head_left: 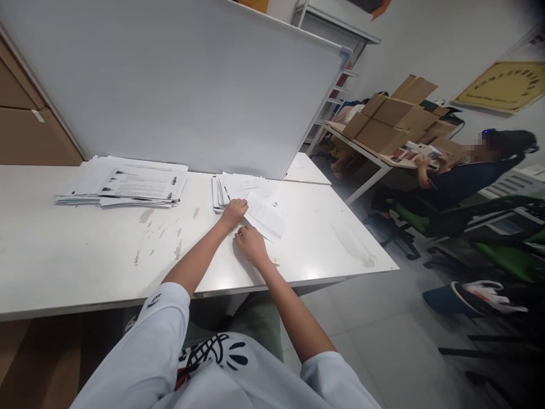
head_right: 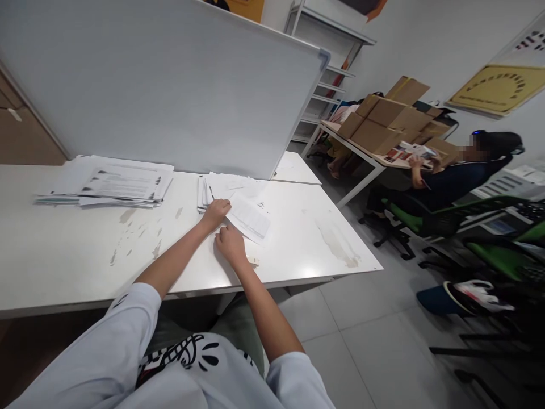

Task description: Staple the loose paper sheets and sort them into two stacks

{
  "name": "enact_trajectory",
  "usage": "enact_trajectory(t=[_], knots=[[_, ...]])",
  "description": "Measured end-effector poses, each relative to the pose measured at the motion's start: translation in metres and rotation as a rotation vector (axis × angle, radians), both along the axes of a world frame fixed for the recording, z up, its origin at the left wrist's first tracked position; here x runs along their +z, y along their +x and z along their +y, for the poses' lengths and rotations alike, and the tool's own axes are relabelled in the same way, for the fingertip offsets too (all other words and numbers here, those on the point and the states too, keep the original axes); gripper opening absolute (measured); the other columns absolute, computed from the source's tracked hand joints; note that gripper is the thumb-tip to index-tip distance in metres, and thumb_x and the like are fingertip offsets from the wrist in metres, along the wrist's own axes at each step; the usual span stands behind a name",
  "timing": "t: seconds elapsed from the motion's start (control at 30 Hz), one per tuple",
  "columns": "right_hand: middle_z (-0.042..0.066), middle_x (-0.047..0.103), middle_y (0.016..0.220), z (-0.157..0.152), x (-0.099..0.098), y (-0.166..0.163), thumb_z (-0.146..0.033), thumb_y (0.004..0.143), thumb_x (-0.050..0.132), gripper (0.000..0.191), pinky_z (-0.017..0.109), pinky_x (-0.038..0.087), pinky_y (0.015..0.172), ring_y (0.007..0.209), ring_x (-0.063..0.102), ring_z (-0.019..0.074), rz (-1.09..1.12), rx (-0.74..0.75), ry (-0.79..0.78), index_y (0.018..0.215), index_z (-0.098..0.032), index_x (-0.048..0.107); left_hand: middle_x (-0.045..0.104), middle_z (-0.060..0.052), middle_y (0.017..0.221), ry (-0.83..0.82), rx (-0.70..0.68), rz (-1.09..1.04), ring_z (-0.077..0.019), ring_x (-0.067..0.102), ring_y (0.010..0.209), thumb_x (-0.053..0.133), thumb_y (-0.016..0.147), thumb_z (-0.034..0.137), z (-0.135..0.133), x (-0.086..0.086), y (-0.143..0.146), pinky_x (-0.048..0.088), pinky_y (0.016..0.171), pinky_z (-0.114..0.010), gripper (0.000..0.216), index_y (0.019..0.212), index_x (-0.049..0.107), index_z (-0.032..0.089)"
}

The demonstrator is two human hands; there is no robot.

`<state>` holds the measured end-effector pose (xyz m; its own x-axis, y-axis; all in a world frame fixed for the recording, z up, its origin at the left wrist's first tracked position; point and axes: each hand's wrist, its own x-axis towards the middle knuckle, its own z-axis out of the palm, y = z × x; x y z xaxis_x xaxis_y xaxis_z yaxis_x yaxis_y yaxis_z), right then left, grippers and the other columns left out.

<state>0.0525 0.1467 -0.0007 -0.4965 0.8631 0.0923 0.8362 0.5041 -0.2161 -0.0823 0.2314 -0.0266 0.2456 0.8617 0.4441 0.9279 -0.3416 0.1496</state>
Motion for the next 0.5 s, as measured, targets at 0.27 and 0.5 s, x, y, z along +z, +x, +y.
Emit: enact_trajectory(t=[0.27,0.5], knots=[[0.01,0.066,0.101,0.004,0.007,-0.006,-0.028,0.096,0.045,0.023,0.032,0.043,0.079,0.097,0.058,0.0236,0.013,-0.001,0.004,0.098,-0.016,0.065,0.06,-0.015,0.136,0.023,0.024,-0.051,-0.0277,0.05,0.132,0.044,0.076,-0.002,0.012,-0.001,-0.016,0.031,0.116,-0.05,0.056,0.128,0.06,0.012],[0.011,0.065,0.102,0.003,0.009,-0.003,-0.026,0.096,0.043,0.024,0.034,0.044,0.081,0.098,0.057,0.0246,0.033,0.013,-0.018,0.099,-0.015,0.064,0.067,-0.008,0.127,0.016,0.024,-0.114,-0.0197,0.062,0.117,0.039,0.071,-0.005,0.01,-0.001,-0.017,0.032,0.117,-0.04,0.071,0.137,0.054,0.017]])
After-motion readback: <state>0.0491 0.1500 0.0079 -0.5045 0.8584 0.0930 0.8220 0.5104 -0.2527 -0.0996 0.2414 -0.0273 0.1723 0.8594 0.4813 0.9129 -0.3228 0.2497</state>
